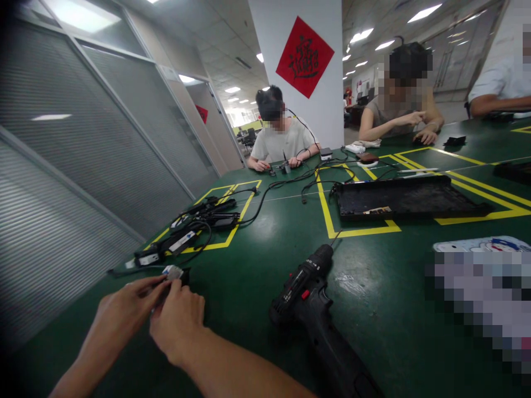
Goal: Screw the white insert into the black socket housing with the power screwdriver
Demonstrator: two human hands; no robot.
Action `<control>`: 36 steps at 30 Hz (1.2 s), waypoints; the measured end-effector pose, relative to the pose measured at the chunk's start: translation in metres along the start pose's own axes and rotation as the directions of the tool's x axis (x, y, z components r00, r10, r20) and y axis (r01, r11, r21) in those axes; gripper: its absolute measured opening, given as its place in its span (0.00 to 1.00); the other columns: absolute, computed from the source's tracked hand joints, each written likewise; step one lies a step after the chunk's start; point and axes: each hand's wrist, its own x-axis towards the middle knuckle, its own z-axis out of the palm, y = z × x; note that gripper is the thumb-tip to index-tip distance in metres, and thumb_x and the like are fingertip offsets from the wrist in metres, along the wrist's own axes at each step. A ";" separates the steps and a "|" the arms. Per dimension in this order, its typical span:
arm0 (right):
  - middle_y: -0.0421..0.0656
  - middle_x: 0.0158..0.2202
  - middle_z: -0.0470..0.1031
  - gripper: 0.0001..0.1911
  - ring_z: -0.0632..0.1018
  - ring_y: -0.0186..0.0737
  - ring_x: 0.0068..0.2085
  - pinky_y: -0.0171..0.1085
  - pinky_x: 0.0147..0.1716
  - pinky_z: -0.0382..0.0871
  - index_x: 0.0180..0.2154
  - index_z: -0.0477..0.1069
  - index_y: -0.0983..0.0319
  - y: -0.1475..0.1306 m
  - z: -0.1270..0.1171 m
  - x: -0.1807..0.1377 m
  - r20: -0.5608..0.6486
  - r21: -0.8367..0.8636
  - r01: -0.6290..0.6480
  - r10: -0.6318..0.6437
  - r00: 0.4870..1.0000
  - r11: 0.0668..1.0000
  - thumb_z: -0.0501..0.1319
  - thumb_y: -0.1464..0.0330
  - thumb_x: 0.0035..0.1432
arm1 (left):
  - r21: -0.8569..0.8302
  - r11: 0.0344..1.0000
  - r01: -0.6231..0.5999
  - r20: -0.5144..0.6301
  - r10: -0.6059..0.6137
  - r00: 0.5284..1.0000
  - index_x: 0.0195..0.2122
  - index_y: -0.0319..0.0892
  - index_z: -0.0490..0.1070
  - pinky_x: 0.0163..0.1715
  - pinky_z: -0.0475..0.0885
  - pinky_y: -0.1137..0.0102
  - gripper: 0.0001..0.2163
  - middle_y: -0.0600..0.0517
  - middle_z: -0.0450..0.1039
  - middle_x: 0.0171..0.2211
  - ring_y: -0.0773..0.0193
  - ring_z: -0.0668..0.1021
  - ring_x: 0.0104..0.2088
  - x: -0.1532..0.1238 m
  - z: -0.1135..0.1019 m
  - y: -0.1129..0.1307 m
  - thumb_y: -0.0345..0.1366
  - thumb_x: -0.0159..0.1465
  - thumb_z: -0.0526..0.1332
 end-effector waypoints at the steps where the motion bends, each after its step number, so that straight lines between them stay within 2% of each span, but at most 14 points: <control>1: 0.44 0.38 0.72 0.16 0.75 0.45 0.37 0.48 0.36 0.72 0.46 0.62 0.63 0.000 0.000 0.000 -0.003 0.006 0.003 -0.003 1.000 1.000 0.59 0.67 0.55 | 0.010 0.998 -0.055 -0.024 0.056 0.998 0.44 0.46 0.71 0.43 0.68 0.67 0.21 0.52 0.74 0.45 0.57 0.76 0.43 -0.002 0.001 0.001 0.50 0.58 0.48; 3: 0.44 0.38 0.71 0.15 0.75 0.44 0.36 0.48 0.36 0.72 0.46 0.62 0.63 0.002 0.001 -0.001 -0.013 0.024 0.007 -0.006 1.000 1.000 0.57 0.67 0.57 | 0.004 0.990 -0.141 -0.066 0.141 0.988 0.44 0.45 0.71 0.48 0.65 0.66 0.21 0.52 0.71 0.48 0.57 0.73 0.48 -0.005 0.004 0.003 0.48 0.59 0.47; 4: 0.44 0.38 0.71 0.14 0.75 0.44 0.36 0.48 0.36 0.72 0.46 0.62 0.63 0.003 0.001 -0.001 -0.018 0.034 0.009 -0.009 1.000 0.999 0.56 0.67 0.58 | -0.019 0.990 -0.141 -0.078 0.139 0.987 0.44 0.45 0.71 0.49 0.65 0.65 0.21 0.52 0.70 0.49 0.57 0.72 0.48 -0.006 0.005 0.004 0.48 0.60 0.47; 5: 0.44 0.38 0.71 0.14 0.75 0.44 0.36 0.48 0.36 0.71 0.46 0.62 0.63 0.004 0.001 -0.001 -0.024 0.045 0.013 -0.012 1.000 0.999 0.56 0.66 0.58 | -0.052 0.993 -0.106 -0.087 0.101 0.991 0.44 0.45 0.72 0.49 0.65 0.65 0.21 0.52 0.71 0.49 0.57 0.73 0.47 -0.007 0.005 0.005 0.48 0.60 0.47; 7: 0.44 0.38 0.72 0.15 0.75 0.44 0.36 0.48 0.36 0.71 0.46 0.62 0.63 0.006 0.001 0.000 -0.029 0.070 0.030 -0.028 0.999 0.997 0.56 0.65 0.58 | -0.127 0.991 0.051 -0.086 -0.062 0.994 0.41 0.47 0.73 0.45 0.68 0.65 0.20 0.54 0.74 0.44 0.57 0.76 0.42 -0.007 0.005 0.005 0.51 0.58 0.49; 10: 0.44 0.38 0.72 0.16 0.75 0.45 0.38 0.48 0.37 0.71 0.46 0.63 0.63 0.007 0.000 0.002 -0.043 0.127 0.052 -0.047 0.998 0.991 0.58 0.64 0.56 | -0.257 0.929 0.265 -0.030 -0.282 0.959 0.39 0.51 0.74 0.36 0.71 0.66 0.20 0.58 0.77 0.35 0.58 0.77 0.35 -0.005 0.005 0.002 0.55 0.53 0.53; 13: 0.44 0.38 0.72 0.15 0.75 0.44 0.39 0.47 0.38 0.70 0.44 0.65 0.63 0.007 0.000 0.005 -0.082 0.196 0.021 -0.005 0.997 0.980 0.56 0.61 0.59 | -0.382 0.871 0.310 0.010 -0.332 0.943 0.40 0.53 0.73 0.34 0.70 0.69 0.20 0.59 0.77 0.33 0.58 0.77 0.36 -0.006 0.002 -0.003 0.54 0.50 0.57; 17: 0.42 0.34 0.73 0.17 0.75 0.41 0.35 0.45 0.35 0.70 0.40 0.67 0.64 0.008 0.002 0.011 -0.101 0.280 -0.081 0.113 0.988 0.956 0.55 0.56 0.59 | -0.451 0.827 0.336 0.046 -0.354 0.934 0.39 0.51 0.74 0.39 0.68 0.65 0.20 0.56 0.77 0.36 0.54 0.75 0.41 -0.008 -0.004 -0.005 0.53 0.48 0.60; 19: 0.42 0.33 0.73 0.16 0.75 0.41 0.34 0.44 0.34 0.70 0.38 0.68 0.64 0.008 0.003 0.013 -0.091 0.312 -0.119 0.155 0.984 0.943 0.57 0.57 0.58 | -0.489 0.796 0.356 0.082 -0.364 0.928 0.39 0.50 0.75 0.42 0.67 0.64 0.20 0.53 0.76 0.38 0.52 0.74 0.44 -0.007 -0.005 -0.006 0.53 0.47 0.61; 21: 0.41 0.32 0.72 0.14 0.75 0.41 0.35 0.44 0.35 0.70 0.37 0.68 0.64 0.007 0.003 0.016 -0.077 0.335 -0.150 0.186 0.979 0.930 0.59 0.59 0.57 | -0.571 0.722 0.391 0.142 -0.382 0.913 0.40 0.48 0.74 0.42 0.67 0.66 0.20 0.52 0.76 0.39 0.54 0.73 0.46 -0.003 -0.003 -0.007 0.50 0.46 0.63; 24: 0.40 0.31 0.72 0.10 0.74 0.40 0.34 0.44 0.36 0.69 0.36 0.69 0.64 0.005 0.001 0.019 -0.044 0.357 -0.198 0.228 0.973 0.913 0.59 0.63 0.58 | -0.733 0.510 0.451 0.313 -0.336 0.888 0.42 0.46 0.73 0.40 0.69 0.71 0.21 0.51 0.74 0.42 0.58 0.73 0.46 0.003 0.005 -0.010 0.45 0.46 0.66; 27: 0.40 0.31 0.72 0.08 0.74 0.40 0.35 0.44 0.36 0.69 0.35 0.69 0.64 0.003 -0.001 0.021 -0.008 0.365 -0.246 0.267 0.964 0.898 0.59 0.65 0.58 | -0.803 0.331 0.496 0.438 -0.238 0.867 0.44 0.44 0.72 0.35 0.71 0.73 0.21 0.50 0.73 0.44 0.60 0.74 0.43 0.005 0.009 -0.010 0.41 0.48 0.66; 32: 0.41 0.32 0.72 0.07 0.73 0.41 0.37 0.45 0.38 0.68 0.34 0.69 0.64 0.002 -0.007 0.018 0.003 0.390 -0.242 0.262 0.965 0.888 0.60 0.66 0.57 | -0.794 0.198 0.575 0.562 -0.123 0.818 0.38 0.38 0.73 0.30 0.71 0.73 0.15 0.48 0.75 0.36 0.63 0.76 0.33 -0.005 0.006 -0.004 0.37 0.49 0.65; 36: 0.40 0.33 0.72 0.05 0.73 0.41 0.38 0.45 0.39 0.68 0.35 0.69 0.65 0.000 -0.014 0.009 -0.060 0.427 -0.154 0.198 0.978 0.891 0.59 0.69 0.58 | -0.848 0.188 0.495 0.491 -0.070 0.868 0.38 0.40 0.71 0.28 0.70 0.74 0.15 0.51 0.74 0.33 0.65 0.75 0.32 -0.012 0.006 -0.003 0.40 0.50 0.64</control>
